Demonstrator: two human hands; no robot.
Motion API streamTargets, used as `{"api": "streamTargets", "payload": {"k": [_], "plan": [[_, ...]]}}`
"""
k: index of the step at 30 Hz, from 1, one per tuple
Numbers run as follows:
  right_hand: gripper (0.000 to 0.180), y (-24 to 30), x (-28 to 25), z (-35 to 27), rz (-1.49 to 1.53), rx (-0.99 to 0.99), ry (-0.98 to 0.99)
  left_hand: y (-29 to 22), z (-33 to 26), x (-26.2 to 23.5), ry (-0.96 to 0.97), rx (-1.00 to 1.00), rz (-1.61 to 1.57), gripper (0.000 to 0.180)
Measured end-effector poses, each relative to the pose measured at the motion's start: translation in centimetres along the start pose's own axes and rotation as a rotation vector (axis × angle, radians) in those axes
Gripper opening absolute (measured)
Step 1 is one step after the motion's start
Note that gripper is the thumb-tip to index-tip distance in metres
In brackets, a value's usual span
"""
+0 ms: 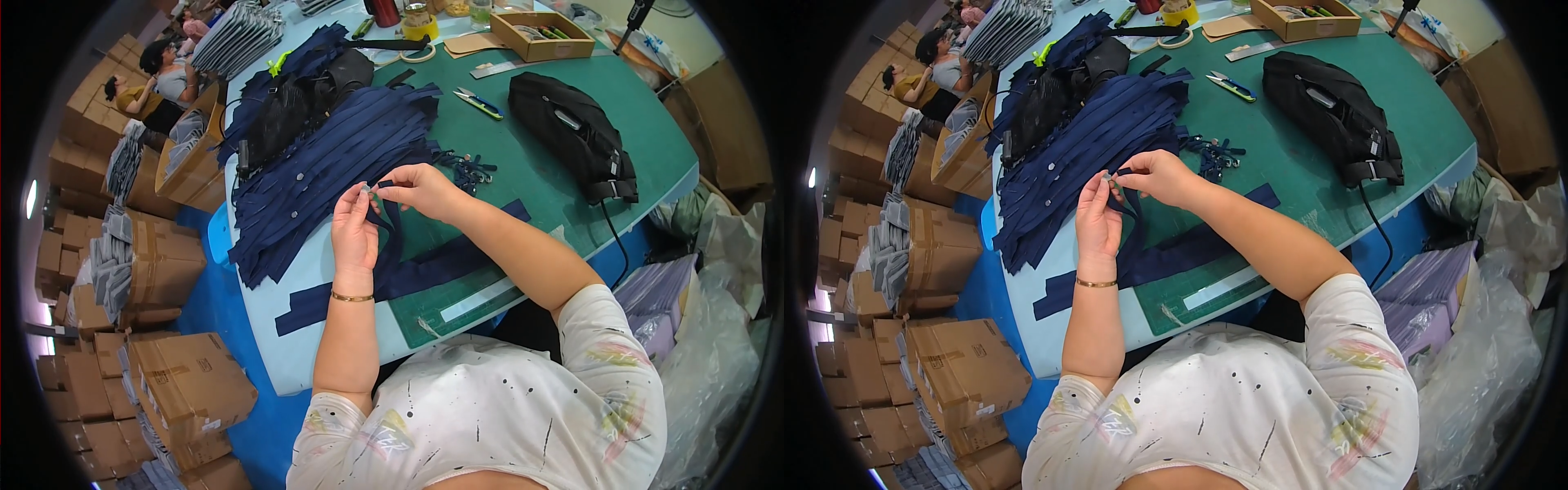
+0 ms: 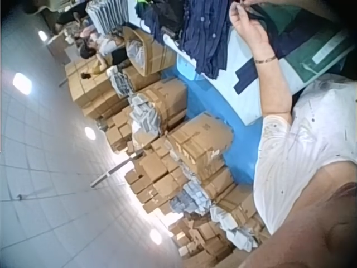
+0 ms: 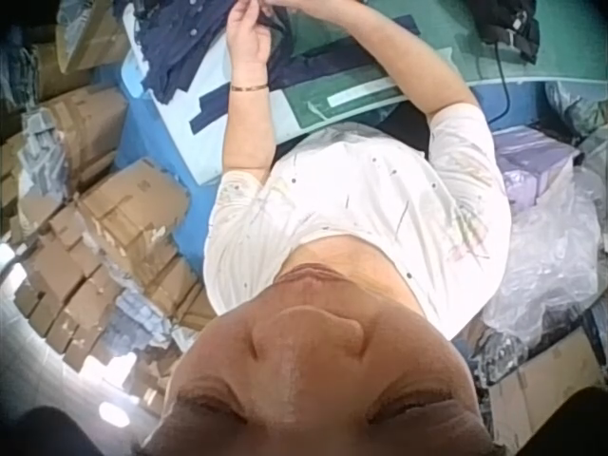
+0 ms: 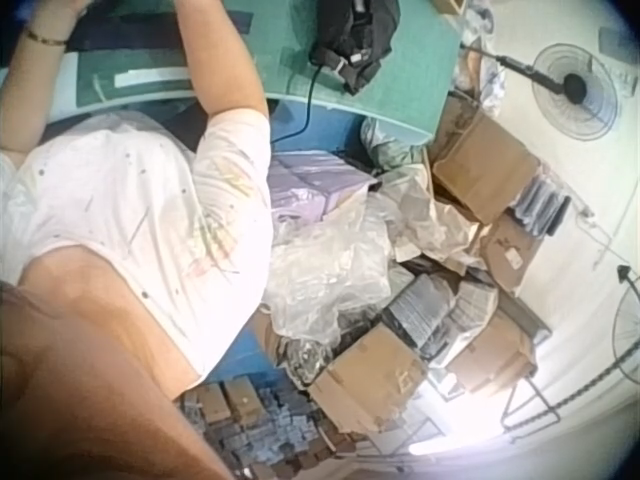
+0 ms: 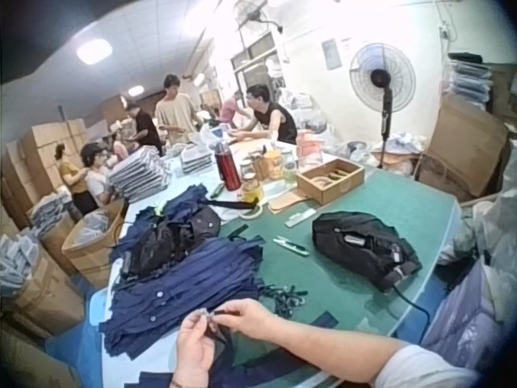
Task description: Attaching hardware adjusters to fabric straps at a production workbench.
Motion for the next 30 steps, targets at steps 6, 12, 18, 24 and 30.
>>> {"api": "streamTargets", "payload": {"k": [6,12,18,24,30], "plan": [[0.016,-0.5,-0.1,-0.2,0.035,0.143,0.064,0.3,0.0,-0.4,0.043,-0.061,-0.063,0.016],[0.014,-0.3,-0.4,-0.4,0.003,0.162,0.084,0.4,0.0,0.0,0.105,-0.104,-0.057,0.015],[0.018,-0.1,-1.0,-0.6,-0.118,0.146,0.058,0.1,-0.1,0.4,0.096,-0.072,0.053,0.014],[0.018,0.7,-1.0,-0.8,-0.237,0.108,0.047,-0.2,-0.1,0.3,0.083,-0.015,0.183,0.014],[0.018,1.2,-1.2,-1.0,-0.37,0.016,0.017,-0.2,-0.3,0.5,0.07,-0.004,0.234,0.013]]}}
Point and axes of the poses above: each hand's wrist, its own z-axis towards the middle knuckle, its own x-axis out of the palm, y = z × x, the point moved 7 cm from there along z, towards the middle knuckle, and after that the axes turned 2 degrees about x, right-handed, at the moved point
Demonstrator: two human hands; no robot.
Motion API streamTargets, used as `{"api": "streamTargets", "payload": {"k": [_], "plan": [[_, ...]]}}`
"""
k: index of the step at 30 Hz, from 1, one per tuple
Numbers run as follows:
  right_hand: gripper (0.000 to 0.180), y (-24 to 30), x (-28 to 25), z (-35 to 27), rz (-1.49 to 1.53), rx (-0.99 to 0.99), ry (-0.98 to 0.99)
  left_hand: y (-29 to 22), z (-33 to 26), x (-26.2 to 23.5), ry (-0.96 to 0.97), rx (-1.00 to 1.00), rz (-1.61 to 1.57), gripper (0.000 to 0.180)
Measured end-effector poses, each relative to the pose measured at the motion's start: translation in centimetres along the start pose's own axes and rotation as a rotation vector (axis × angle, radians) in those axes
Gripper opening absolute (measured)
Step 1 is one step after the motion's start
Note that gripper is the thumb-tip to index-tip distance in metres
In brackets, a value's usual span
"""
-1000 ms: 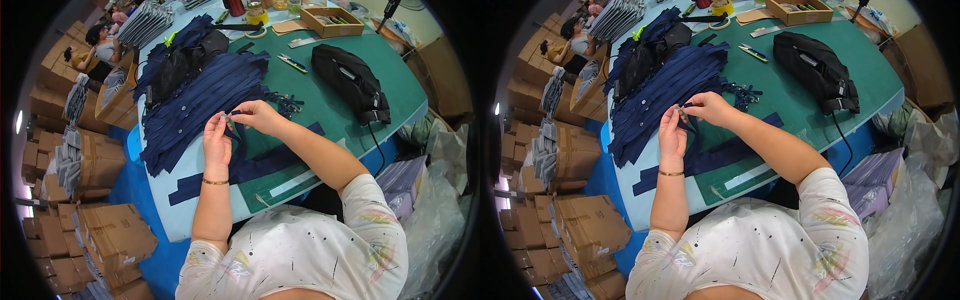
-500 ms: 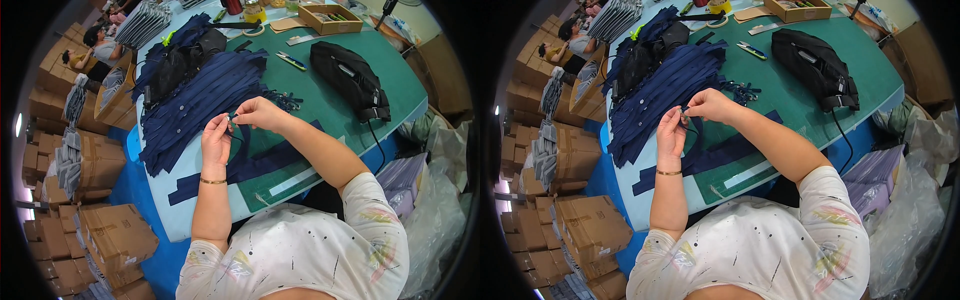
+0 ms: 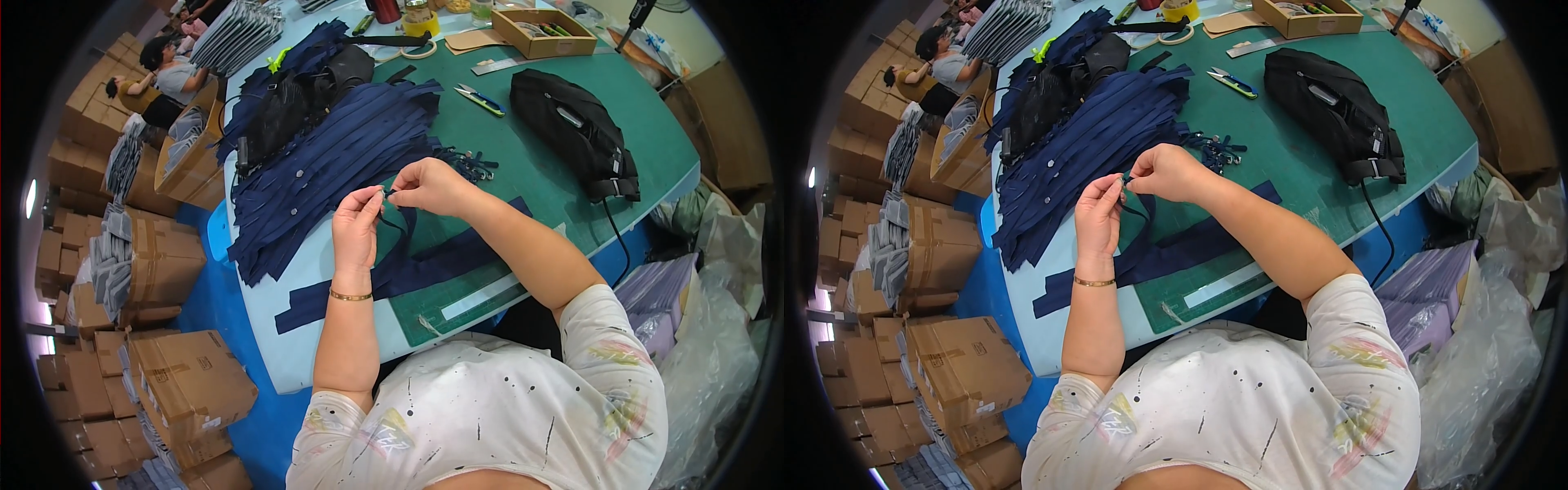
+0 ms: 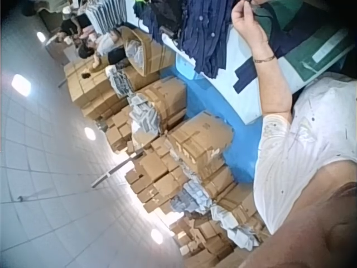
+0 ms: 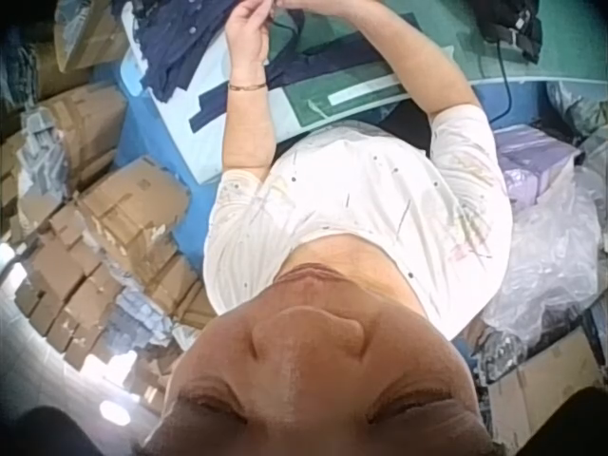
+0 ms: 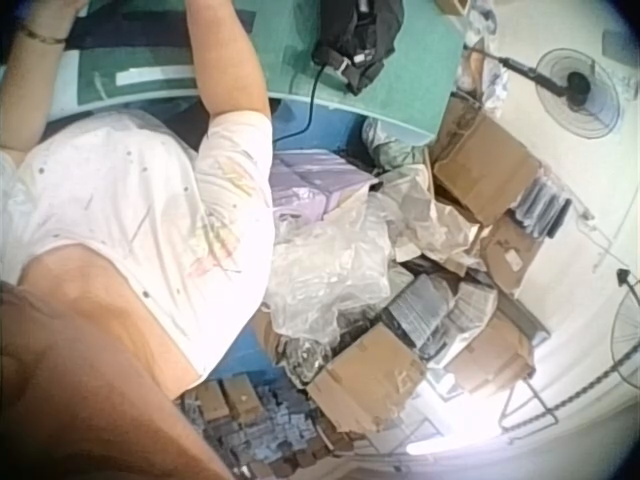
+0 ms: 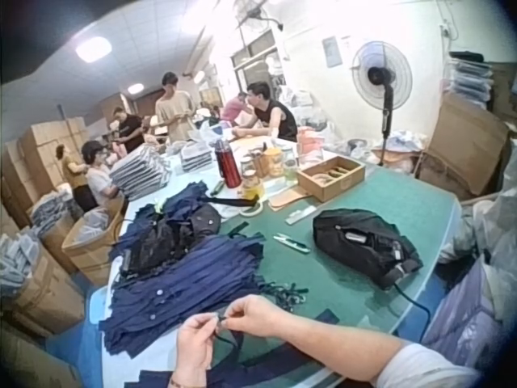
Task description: Attaching hardware adjusters to fabric straps at a production workbench.
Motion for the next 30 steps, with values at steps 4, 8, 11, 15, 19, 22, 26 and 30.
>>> {"api": "streamTargets", "payload": {"k": [4,8,11,15,19,22,26,30], "plan": [[0.019,0.2,0.0,0.0,-0.046,-0.019,-0.02,-0.1,0.0,-0.2,0.003,0.033,0.09,0.013],[0.019,0.3,-0.1,-0.2,-0.077,-0.015,-0.052,-0.1,0.1,-0.2,0.018,0.063,0.143,0.013],[0.018,-0.1,0.0,0.1,-0.018,-0.046,-0.043,0.3,0.2,-0.4,-0.003,0.03,-0.009,0.015],[0.015,0.6,0.0,0.0,0.272,-0.039,-0.026,1.6,0.2,-0.8,-0.004,-0.171,-0.34,0.013],[0.014,0.5,0.2,0.1,0.161,-0.118,-0.052,2.1,0.2,-0.6,0.022,-0.24,-0.42,0.013],[0.014,0.3,0.4,0.2,0.07,-0.094,-0.04,2.1,0.2,-0.5,0.037,-0.227,-0.396,0.013],[0.015,0.4,0.2,0.0,0.025,-0.071,-0.057,1.8,0.0,-0.1,0.037,-0.204,-0.38,0.013],[0.017,0.6,0.0,-0.2,-0.018,-0.048,-0.061,1.0,-0.1,0.1,0.005,-0.089,-0.225,0.014]]}}
Point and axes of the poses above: each hand's wrist, its own z-axis towards the middle knuckle, its own x-axis out of the palm, y = z × x, the point moved 7 cm from there along z, towards the middle knuckle, and after that the axes turned 2 degrees about x, right-handed, at the moved point
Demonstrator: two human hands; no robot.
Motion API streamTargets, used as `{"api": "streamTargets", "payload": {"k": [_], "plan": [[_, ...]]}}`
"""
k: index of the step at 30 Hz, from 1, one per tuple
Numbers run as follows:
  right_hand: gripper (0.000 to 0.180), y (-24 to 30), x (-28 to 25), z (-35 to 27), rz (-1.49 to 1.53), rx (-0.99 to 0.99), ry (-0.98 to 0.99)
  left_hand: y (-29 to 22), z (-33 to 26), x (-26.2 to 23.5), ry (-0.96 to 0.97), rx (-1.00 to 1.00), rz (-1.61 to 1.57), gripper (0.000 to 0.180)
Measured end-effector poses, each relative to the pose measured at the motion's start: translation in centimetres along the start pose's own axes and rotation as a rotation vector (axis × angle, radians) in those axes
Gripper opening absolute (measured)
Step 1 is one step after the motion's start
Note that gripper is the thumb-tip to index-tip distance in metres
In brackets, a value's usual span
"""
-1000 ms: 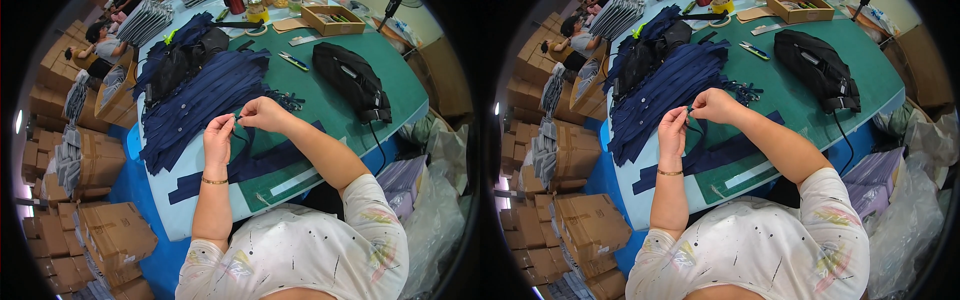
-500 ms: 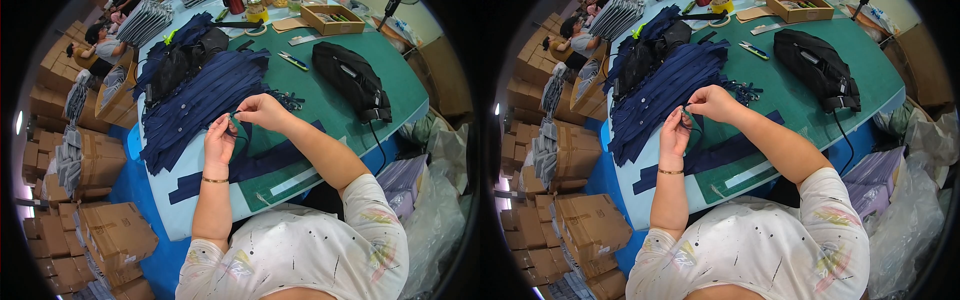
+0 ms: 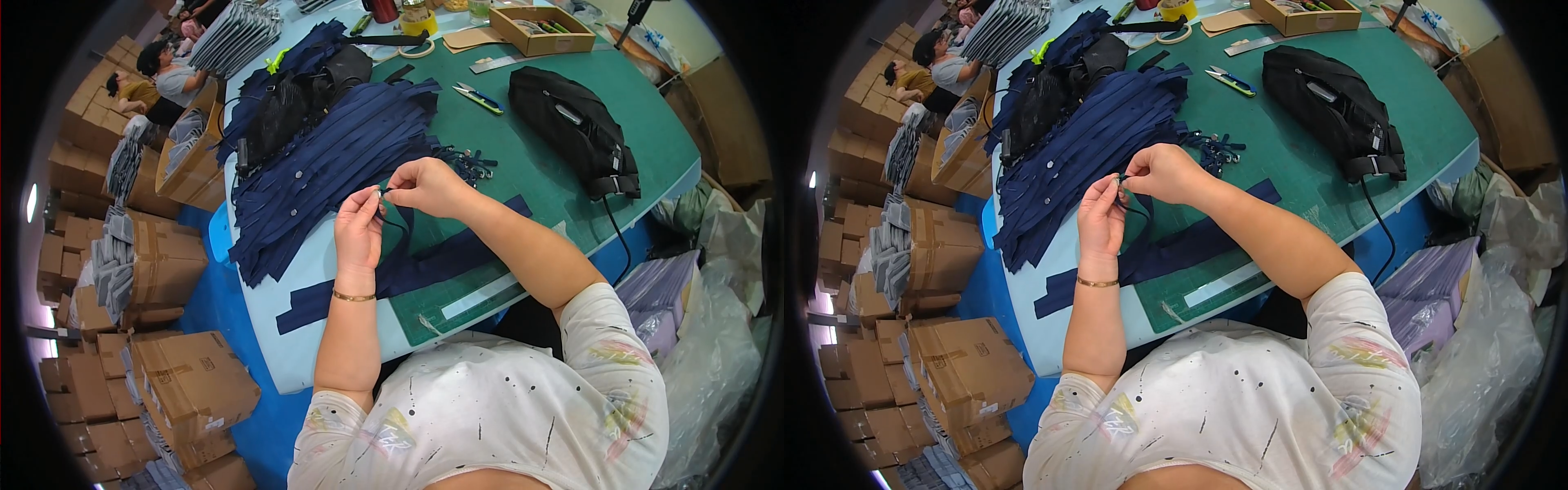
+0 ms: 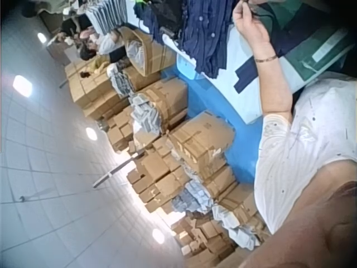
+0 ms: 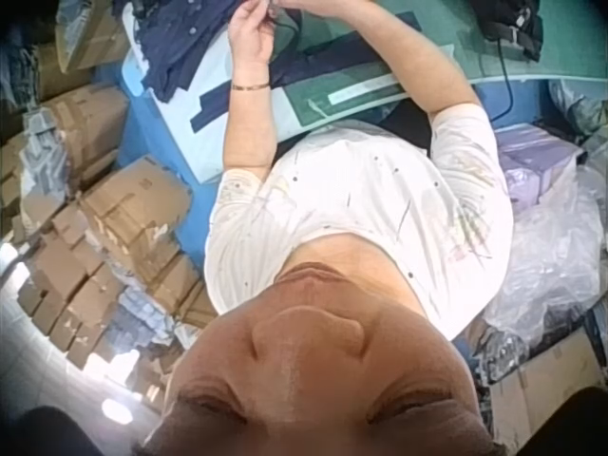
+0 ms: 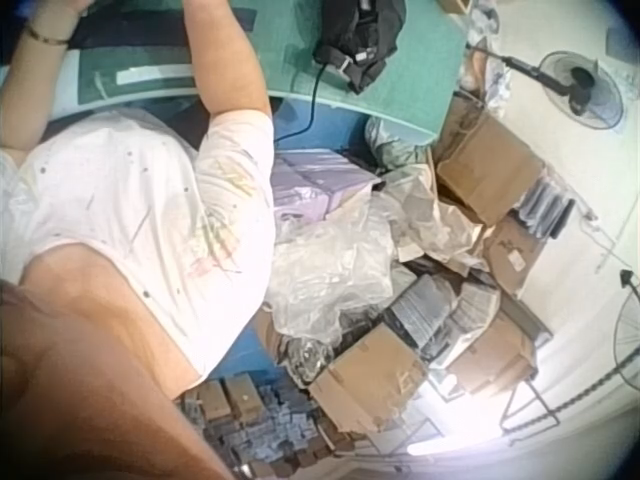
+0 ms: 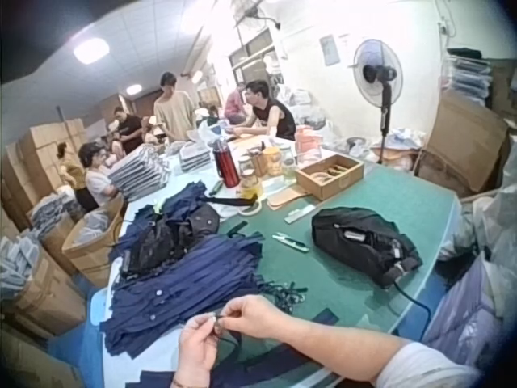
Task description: Attaching hardware adjusters to fabric straps at a production workbench.
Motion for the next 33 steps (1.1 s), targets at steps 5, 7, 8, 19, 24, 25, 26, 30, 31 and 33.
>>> {"api": "streamTargets", "payload": {"k": [5,7,8,19,24,25,26,30,31,33], "plan": [[0.019,0.5,-0.3,-0.2,-0.082,-0.001,-0.015,-0.6,-0.1,-0.1,-0.018,0.134,0.234,0.012],[0.019,0.4,-0.5,-0.3,-0.126,0.004,-0.028,-0.9,-0.1,0.2,0.002,0.202,0.381,0.011],[0.019,0.2,-0.4,-0.2,-0.128,0.014,-0.023,-0.9,-0.1,0.1,0.003,0.201,0.381,0.011],[0.014,-1.7,0.1,0.6,0.308,0.137,0.139,-1.8,-0.5,1.4,0.06,0.21,0.425,0.021],[0.019,0.3,-0.5,0.4,0.212,-0.135,0.106,-1.6,-0.5,1.5,0.05,0.223,0.363,0.021],[0.019,0.2,-0.5,0.5,0.209,-0.135,0.11,-1.4,-0.5,1.2,0.046,0.193,0.318,0.02],[0.021,0.0,-0.4,0.7,0.213,-0.131,0.131,-1.4,-0.4,0.9,0.043,0.196,0.315,0.02],[0.026,-0.7,-0.1,1.0,0.224,-0.093,0.155,-0.2,-0.2,0.3,0.045,0.0,0.192,0.013],[0.026,-0.6,0.0,1.0,0.221,-0.093,0.16,-0.1,-0.3,0.2,0.035,-0.022,0.174,0.012],[0.024,-0.6,0.1,0.9,0.21,-0.05,0.173,-0.1,-0.2,0.0,0.029,-0.009,0.188,0.01]]}}
Point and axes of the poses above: each hand's wrist, its own z-axis towards the middle knuckle, its own x-axis out of the palm, y = z × x, the point moved 7 cm from there along z, towards the middle knuckle, and after that the axes turned 2 degrees about x, right-handed, at the moved point
